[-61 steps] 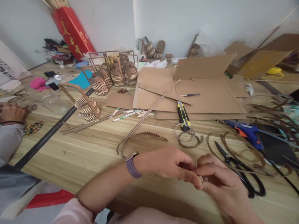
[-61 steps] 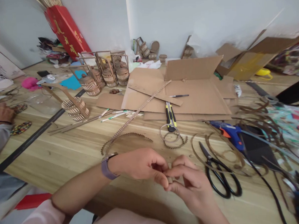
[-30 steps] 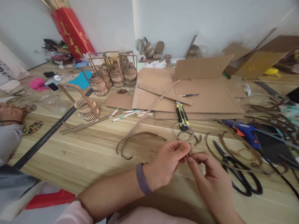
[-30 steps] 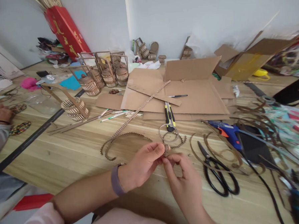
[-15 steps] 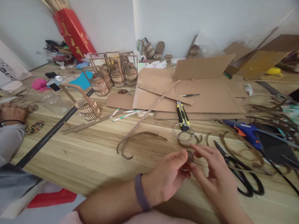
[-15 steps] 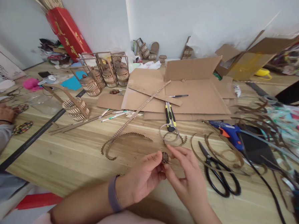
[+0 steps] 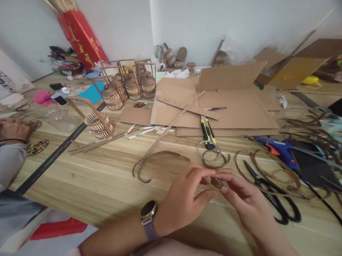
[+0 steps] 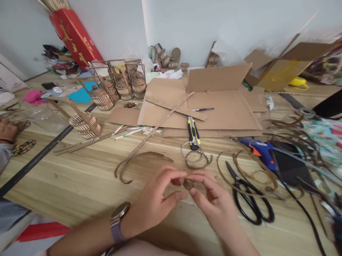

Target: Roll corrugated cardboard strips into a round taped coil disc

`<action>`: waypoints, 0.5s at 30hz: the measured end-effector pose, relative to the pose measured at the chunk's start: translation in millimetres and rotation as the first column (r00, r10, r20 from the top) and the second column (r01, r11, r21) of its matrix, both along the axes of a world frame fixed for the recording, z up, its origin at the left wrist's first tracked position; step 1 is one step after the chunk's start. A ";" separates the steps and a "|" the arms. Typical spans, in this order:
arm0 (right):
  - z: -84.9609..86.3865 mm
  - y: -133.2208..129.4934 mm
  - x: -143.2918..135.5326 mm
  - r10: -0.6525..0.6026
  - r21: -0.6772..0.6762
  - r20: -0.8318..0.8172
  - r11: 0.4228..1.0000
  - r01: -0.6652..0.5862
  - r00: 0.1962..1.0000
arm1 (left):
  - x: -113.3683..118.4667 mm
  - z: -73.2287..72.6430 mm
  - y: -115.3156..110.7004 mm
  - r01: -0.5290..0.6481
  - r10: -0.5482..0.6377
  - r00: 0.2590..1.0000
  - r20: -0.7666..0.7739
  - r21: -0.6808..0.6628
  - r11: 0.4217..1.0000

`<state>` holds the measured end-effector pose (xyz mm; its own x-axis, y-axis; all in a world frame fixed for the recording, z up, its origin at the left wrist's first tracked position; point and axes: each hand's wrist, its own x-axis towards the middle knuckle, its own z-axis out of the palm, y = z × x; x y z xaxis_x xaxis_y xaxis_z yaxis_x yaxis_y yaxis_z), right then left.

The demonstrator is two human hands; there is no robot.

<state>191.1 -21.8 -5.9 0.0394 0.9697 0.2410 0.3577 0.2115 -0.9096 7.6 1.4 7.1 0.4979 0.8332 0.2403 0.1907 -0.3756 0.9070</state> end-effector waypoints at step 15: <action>-10.0 3.0 -6.3 0.117 -0.380 -0.081 0.914 -0.139 0.990 | -8.0 -3.8 6.7 0.308 0.089 0.821 -0.564 0.568 0.764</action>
<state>184.8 -18.8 -16.0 -0.0892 0.9847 -0.1498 0.2981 -0.1171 -0.9473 -0.3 8.1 3.3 0.7807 0.5269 0.3360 0.4778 -0.8498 0.2226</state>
